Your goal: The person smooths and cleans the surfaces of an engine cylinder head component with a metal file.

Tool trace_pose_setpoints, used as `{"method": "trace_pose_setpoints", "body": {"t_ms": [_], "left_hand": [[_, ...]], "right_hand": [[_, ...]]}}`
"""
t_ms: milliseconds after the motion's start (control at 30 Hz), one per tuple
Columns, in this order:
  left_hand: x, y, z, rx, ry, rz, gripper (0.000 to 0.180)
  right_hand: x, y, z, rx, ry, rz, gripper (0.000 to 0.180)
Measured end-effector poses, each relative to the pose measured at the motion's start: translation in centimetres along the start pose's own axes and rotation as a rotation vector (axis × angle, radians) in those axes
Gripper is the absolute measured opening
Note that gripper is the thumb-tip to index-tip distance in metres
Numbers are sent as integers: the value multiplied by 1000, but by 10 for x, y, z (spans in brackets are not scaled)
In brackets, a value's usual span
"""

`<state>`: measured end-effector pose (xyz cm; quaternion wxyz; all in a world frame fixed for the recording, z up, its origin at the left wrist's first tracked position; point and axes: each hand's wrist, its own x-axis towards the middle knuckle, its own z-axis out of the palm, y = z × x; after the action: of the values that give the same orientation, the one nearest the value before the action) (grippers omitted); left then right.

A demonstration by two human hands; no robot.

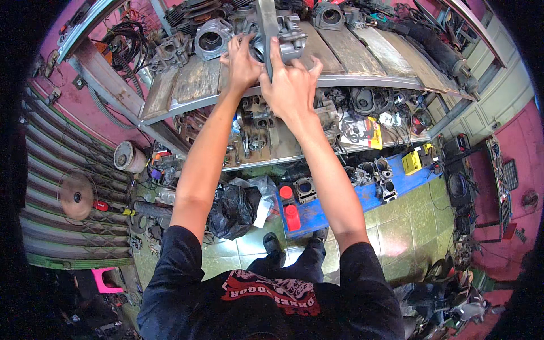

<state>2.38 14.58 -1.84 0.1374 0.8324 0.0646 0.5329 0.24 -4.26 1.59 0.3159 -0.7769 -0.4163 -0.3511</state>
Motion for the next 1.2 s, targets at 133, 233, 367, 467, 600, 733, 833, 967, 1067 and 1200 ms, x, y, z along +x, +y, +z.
{"method": "trace_pose_setpoints", "body": {"t_ms": [133,233,367,467,600,733,833,967,1067,1200], "left_hand": [[-12,3,3,-49,14,-39,89],[-11,-3,-2,-65,9,-29,93],[-11,-3,-3,-92,-17,33,92],[-8,0,-4,-98,-36,35,91],[-8,-7,2,-119,-1,32,93],[-11,-13,4,-107,2,-12,94],[-10,-8,5,-92,-54,-54,95],[-9,-11,3,-84,-34,-67,95],[-8,-7,5,-72,-25,-55,92],[-8,-10,3,-97,-31,-32,92]], "right_hand": [[-31,3,17,-101,39,-13,71],[-69,-6,8,-87,-14,-53,74],[-86,-3,-7,-16,-10,-38,75],[-67,0,-7,7,84,-78,74],[-32,-12,4,-107,48,-24,74],[-67,-2,27,-90,20,-34,75],[-94,9,17,-97,26,-69,73],[-89,9,6,-46,25,-104,72],[-69,15,8,-81,60,-141,73],[-83,18,12,-124,12,-131,74]]}}
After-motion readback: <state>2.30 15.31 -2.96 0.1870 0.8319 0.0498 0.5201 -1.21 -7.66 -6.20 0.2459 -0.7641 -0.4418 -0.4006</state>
